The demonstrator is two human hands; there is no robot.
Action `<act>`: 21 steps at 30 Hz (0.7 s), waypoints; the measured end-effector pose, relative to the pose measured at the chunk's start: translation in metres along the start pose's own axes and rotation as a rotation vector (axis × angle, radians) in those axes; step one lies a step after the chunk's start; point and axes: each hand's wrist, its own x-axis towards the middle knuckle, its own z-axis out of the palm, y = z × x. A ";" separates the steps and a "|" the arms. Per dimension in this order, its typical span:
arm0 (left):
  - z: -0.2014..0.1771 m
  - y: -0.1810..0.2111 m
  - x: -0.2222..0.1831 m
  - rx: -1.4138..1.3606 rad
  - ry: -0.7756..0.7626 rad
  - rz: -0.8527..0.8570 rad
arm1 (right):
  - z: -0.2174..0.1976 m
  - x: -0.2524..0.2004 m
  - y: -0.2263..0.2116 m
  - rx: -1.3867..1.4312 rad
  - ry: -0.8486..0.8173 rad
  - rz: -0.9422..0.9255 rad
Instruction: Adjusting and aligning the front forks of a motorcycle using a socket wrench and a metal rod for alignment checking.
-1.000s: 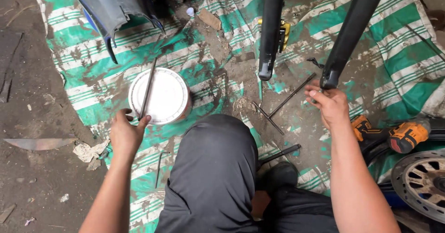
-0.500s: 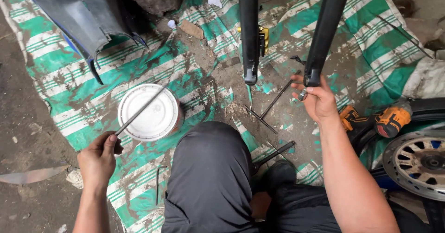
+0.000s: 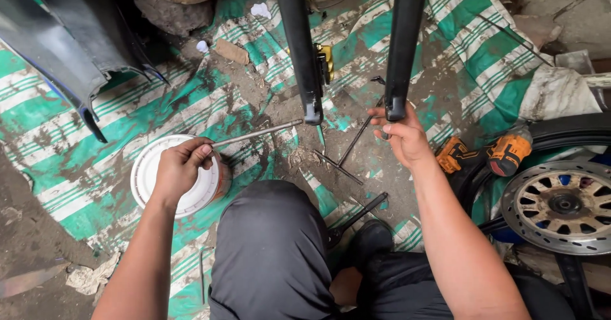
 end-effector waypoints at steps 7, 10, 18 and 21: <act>0.001 -0.015 0.022 -0.058 -0.029 0.011 | 0.004 -0.002 -0.002 -0.007 -0.004 -0.010; 0.001 -0.017 0.028 -0.059 -0.048 0.014 | 0.003 -0.001 0.000 -0.003 -0.009 -0.012; 0.007 -0.036 0.036 -0.122 -0.061 -0.003 | 0.006 -0.001 -0.001 -0.029 -0.002 0.000; 0.011 -0.047 0.039 -0.141 -0.070 -0.001 | 0.005 0.000 0.001 -0.020 -0.001 0.001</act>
